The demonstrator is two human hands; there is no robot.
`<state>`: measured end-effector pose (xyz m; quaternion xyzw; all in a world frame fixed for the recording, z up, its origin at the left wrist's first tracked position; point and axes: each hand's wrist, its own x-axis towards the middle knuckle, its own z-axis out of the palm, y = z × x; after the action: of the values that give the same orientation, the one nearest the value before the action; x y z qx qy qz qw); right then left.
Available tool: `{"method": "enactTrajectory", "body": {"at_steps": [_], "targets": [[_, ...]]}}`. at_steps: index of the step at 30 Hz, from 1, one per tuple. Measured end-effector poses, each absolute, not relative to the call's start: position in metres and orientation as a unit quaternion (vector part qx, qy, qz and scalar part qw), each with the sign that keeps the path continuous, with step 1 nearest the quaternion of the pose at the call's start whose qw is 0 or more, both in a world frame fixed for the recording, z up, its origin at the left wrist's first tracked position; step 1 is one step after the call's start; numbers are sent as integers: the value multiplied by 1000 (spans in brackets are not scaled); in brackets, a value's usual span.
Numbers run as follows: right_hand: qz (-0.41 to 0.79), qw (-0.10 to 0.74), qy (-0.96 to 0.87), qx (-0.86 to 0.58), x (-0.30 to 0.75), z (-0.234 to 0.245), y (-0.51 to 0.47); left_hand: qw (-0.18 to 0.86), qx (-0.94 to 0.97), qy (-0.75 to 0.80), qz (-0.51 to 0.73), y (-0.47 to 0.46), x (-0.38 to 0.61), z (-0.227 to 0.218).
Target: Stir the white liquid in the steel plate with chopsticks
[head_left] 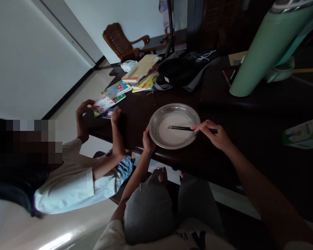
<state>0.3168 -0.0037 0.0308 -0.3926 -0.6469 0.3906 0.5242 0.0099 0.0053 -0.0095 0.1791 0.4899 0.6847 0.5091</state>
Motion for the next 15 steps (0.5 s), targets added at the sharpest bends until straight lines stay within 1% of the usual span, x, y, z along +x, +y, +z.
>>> {"method": "enactTrajectory", "body": {"at_steps": [3, 6, 9, 11, 13, 15], "targets": [[361, 562, -617, -417, 321, 31, -1, 504, 181, 488, 689, 6, 9, -12], [386, 591, -574, -416, 324, 32, -1, 507, 175, 486, 690, 6, 9, -13], [414, 560, -604, -388, 320, 30, -3, 512, 173, 481, 690, 7, 9, -13], [402, 533, -640, -380, 318, 29, -3, 510, 177, 483, 690, 6, 9, -13], [376, 537, -646, -392, 319, 29, -2, 509, 179, 483, 690, 6, 9, -12], [360, 566, -616, -413, 323, 30, -2, 512, 179, 482, 688, 5, 9, -11]]}}
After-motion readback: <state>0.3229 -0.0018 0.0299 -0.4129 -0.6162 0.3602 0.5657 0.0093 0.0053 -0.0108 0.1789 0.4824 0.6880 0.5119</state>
